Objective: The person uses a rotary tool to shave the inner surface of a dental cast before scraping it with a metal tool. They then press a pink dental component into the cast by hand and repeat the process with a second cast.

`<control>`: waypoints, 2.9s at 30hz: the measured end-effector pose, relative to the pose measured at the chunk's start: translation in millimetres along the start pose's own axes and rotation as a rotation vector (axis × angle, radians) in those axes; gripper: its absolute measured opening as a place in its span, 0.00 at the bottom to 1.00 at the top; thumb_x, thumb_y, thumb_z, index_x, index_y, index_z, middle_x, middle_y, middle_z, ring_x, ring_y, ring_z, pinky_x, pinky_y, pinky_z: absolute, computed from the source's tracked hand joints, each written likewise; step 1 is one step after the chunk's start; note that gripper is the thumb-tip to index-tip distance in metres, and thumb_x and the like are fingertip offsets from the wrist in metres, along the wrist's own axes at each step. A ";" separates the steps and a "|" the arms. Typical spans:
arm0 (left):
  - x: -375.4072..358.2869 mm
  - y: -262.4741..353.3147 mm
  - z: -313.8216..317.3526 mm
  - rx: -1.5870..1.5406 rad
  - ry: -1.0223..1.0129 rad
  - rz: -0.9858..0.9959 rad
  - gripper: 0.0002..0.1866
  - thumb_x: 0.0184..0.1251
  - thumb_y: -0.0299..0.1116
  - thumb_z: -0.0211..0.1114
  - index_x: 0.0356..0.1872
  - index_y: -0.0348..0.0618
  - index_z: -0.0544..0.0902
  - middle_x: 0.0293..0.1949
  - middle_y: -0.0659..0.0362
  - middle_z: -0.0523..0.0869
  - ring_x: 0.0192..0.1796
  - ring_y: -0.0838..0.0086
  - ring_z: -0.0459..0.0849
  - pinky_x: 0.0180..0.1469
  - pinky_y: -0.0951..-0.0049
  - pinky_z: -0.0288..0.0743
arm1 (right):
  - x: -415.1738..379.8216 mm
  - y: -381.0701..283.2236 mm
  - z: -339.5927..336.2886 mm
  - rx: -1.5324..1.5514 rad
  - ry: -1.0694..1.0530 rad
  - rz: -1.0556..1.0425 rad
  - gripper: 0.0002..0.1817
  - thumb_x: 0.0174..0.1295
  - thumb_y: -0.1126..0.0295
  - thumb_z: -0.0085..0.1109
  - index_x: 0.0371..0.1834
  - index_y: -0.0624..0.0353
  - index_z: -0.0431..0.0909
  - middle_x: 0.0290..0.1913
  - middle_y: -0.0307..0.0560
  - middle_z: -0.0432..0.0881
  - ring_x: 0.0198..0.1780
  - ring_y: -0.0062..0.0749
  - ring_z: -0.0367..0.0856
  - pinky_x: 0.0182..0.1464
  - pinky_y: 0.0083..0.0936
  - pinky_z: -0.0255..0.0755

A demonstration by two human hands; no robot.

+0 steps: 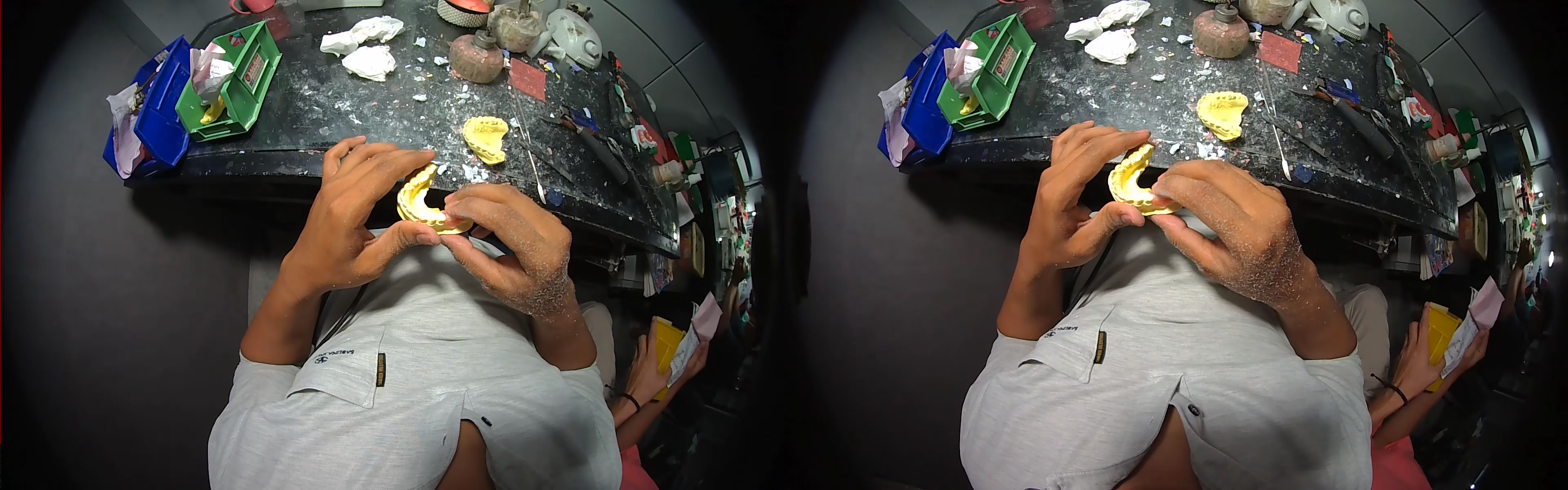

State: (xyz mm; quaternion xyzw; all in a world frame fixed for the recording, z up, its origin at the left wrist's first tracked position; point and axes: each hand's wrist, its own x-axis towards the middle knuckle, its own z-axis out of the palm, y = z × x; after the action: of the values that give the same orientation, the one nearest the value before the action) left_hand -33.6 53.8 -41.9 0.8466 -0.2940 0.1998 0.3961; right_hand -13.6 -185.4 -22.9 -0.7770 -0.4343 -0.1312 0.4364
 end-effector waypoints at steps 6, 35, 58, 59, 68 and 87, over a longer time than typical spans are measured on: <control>-1.5 -4.2 2.9 -0.046 -0.014 -0.015 0.34 0.65 0.49 0.77 0.65 0.36 0.83 0.57 0.50 0.90 0.61 0.59 0.83 0.74 0.51 0.58 | -0.1 1.7 -0.3 -0.005 0.012 -0.034 0.16 0.57 0.76 0.78 0.48 0.64 0.87 0.47 0.51 0.89 0.45 0.38 0.91 0.46 0.31 0.88; -0.5 10.8 -2.7 0.112 0.022 0.116 0.39 0.59 0.54 0.79 0.67 0.40 0.83 0.56 0.55 0.89 0.63 0.60 0.83 0.76 0.44 0.55 | -1.2 -3.8 -12.8 0.217 -0.129 0.133 0.16 0.56 0.79 0.77 0.49 0.64 0.88 0.48 0.54 0.90 0.46 0.30 0.92 0.40 0.22 0.87; -1.5 15.0 -1.2 0.181 -0.014 0.149 0.42 0.52 0.59 0.81 0.65 0.40 0.86 0.56 0.52 0.90 0.61 0.58 0.86 0.77 0.45 0.59 | -4.0 -6.5 -17.4 0.148 -0.207 0.134 0.14 0.60 0.77 0.75 0.50 0.62 0.89 0.48 0.50 0.89 0.43 0.32 0.92 0.39 0.25 0.89; -1.2 16.2 -1.3 0.183 -0.019 0.146 0.42 0.52 0.58 0.81 0.65 0.40 0.86 0.56 0.52 0.90 0.61 0.58 0.86 0.77 0.45 0.58 | -4.0 -6.2 -17.6 0.147 -0.209 0.129 0.14 0.60 0.77 0.75 0.50 0.62 0.89 0.48 0.50 0.89 0.43 0.32 0.92 0.39 0.25 0.89; -0.5 19.0 -2.3 0.194 -0.058 0.140 0.41 0.55 0.56 0.80 0.66 0.40 0.85 0.56 0.53 0.89 0.61 0.58 0.84 0.76 0.44 0.58 | -5.3 -4.0 -18.6 0.174 -0.231 0.135 0.12 0.61 0.77 0.75 0.48 0.63 0.89 0.47 0.51 0.89 0.42 0.31 0.92 0.37 0.24 0.91; -2.5 13.6 -4.8 0.129 -0.060 0.114 0.43 0.53 0.58 0.80 0.66 0.39 0.85 0.57 0.52 0.89 0.61 0.57 0.84 0.75 0.44 0.60 | -1.3 -2.2 -25.0 0.297 -0.136 0.167 0.13 0.62 0.77 0.76 0.49 0.63 0.89 0.49 0.51 0.90 0.46 0.31 0.92 0.44 0.25 0.90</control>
State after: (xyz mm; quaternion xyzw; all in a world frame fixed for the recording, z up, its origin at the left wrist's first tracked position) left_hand -44.9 51.4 -33.0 0.8578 -0.3400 0.2151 0.3199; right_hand -11.7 -205.5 -7.7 -0.7445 -0.4114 0.0240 0.5252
